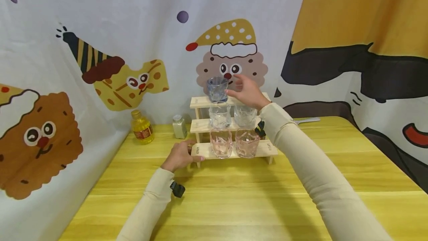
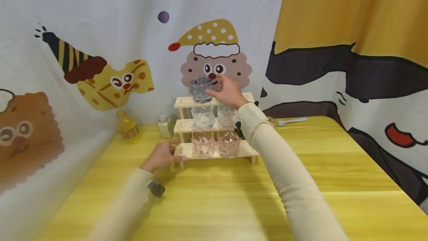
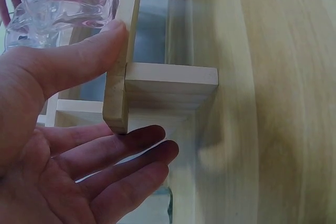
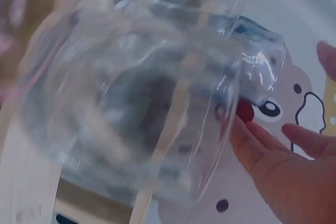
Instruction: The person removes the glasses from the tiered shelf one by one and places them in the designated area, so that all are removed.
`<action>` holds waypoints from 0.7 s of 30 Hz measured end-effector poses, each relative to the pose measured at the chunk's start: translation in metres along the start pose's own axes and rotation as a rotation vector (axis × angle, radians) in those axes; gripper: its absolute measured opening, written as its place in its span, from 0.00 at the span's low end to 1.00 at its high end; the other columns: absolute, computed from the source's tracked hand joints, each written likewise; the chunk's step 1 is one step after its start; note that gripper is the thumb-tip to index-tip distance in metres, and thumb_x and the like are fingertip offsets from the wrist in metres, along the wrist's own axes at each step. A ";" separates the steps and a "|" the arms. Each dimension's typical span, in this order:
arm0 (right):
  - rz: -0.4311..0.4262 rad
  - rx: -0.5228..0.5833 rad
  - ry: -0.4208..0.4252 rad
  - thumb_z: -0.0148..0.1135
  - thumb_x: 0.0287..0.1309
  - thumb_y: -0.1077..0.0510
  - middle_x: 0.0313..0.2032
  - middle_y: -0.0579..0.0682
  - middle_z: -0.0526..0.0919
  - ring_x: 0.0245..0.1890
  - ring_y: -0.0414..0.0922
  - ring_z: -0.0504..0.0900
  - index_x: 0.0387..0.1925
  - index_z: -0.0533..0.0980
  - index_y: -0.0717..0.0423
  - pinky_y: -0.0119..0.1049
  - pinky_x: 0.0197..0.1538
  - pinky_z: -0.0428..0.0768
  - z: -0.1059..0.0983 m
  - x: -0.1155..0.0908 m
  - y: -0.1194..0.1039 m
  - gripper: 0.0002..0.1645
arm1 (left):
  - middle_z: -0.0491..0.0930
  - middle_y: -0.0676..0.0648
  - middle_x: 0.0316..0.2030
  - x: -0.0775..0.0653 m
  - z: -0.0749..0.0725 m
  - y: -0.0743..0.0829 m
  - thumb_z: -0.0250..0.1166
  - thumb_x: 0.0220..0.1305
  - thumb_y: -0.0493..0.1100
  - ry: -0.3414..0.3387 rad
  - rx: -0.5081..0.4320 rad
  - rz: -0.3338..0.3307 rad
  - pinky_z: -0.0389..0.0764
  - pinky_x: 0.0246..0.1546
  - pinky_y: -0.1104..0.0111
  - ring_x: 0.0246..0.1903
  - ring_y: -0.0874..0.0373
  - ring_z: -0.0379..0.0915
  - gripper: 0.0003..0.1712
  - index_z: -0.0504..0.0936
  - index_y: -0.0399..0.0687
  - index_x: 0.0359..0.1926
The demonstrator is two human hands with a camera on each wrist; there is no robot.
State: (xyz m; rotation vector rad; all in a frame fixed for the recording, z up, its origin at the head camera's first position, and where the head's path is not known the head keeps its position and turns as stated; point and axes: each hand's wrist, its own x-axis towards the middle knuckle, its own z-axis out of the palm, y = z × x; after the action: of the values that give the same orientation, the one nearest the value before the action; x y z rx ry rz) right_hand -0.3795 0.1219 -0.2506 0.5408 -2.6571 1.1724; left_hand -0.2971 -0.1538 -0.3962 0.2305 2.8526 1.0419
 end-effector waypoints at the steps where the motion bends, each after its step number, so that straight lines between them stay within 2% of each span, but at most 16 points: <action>1: 0.009 -0.006 -0.001 0.66 0.64 0.45 0.72 0.64 0.67 0.71 0.59 0.69 0.78 0.53 0.56 0.56 0.69 0.73 0.002 0.003 -0.002 0.50 | 0.83 0.36 0.55 0.000 0.000 0.000 0.77 0.55 0.53 0.002 0.000 0.000 0.82 0.54 0.51 0.55 0.43 0.81 0.46 0.70 0.39 0.70; 8: 0.105 -0.036 0.017 0.64 0.66 0.45 0.68 0.61 0.72 0.66 0.57 0.75 0.77 0.56 0.56 0.54 0.64 0.77 0.013 0.020 -0.016 0.46 | 0.84 0.35 0.54 0.000 0.000 0.000 0.77 0.55 0.53 0.007 0.006 0.007 0.83 0.53 0.51 0.54 0.43 0.81 0.46 0.70 0.39 0.69; 11: 0.164 0.004 0.045 0.65 0.65 0.45 0.66 0.60 0.74 0.62 0.56 0.76 0.75 0.59 0.57 0.53 0.62 0.78 0.019 0.024 -0.020 0.44 | 0.83 0.35 0.55 0.000 0.000 0.000 0.77 0.55 0.54 0.003 0.011 0.008 0.83 0.53 0.51 0.55 0.43 0.81 0.46 0.70 0.40 0.70; 15: 0.202 0.071 0.062 0.65 0.65 0.47 0.70 0.60 0.70 0.67 0.56 0.72 0.75 0.60 0.59 0.52 0.66 0.76 0.027 0.030 -0.028 0.44 | 0.83 0.36 0.56 0.000 0.001 -0.001 0.77 0.55 0.54 0.004 0.007 -0.006 0.83 0.54 0.51 0.55 0.44 0.81 0.46 0.70 0.41 0.70; 18: 0.219 0.072 0.072 0.65 0.65 0.47 0.73 0.59 0.66 0.71 0.57 0.68 0.75 0.59 0.60 0.51 0.68 0.74 0.032 0.033 -0.033 0.44 | 0.83 0.35 0.56 0.000 0.001 -0.001 0.77 0.55 0.54 0.005 0.007 -0.003 0.82 0.54 0.51 0.55 0.43 0.81 0.46 0.70 0.40 0.70; 21: 0.236 0.042 0.085 0.65 0.65 0.47 0.72 0.60 0.67 0.71 0.57 0.69 0.75 0.60 0.60 0.52 0.68 0.74 0.035 0.034 -0.036 0.44 | 0.83 0.36 0.55 0.000 0.001 -0.001 0.77 0.55 0.54 0.005 0.011 -0.001 0.83 0.54 0.51 0.55 0.44 0.81 0.46 0.70 0.41 0.70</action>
State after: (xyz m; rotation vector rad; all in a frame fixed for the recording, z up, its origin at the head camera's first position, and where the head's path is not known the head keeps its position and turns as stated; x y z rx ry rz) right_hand -0.3972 0.0651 -0.2397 0.1814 -2.6840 1.2839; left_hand -0.2971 -0.1542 -0.3977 0.2280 2.8632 1.0279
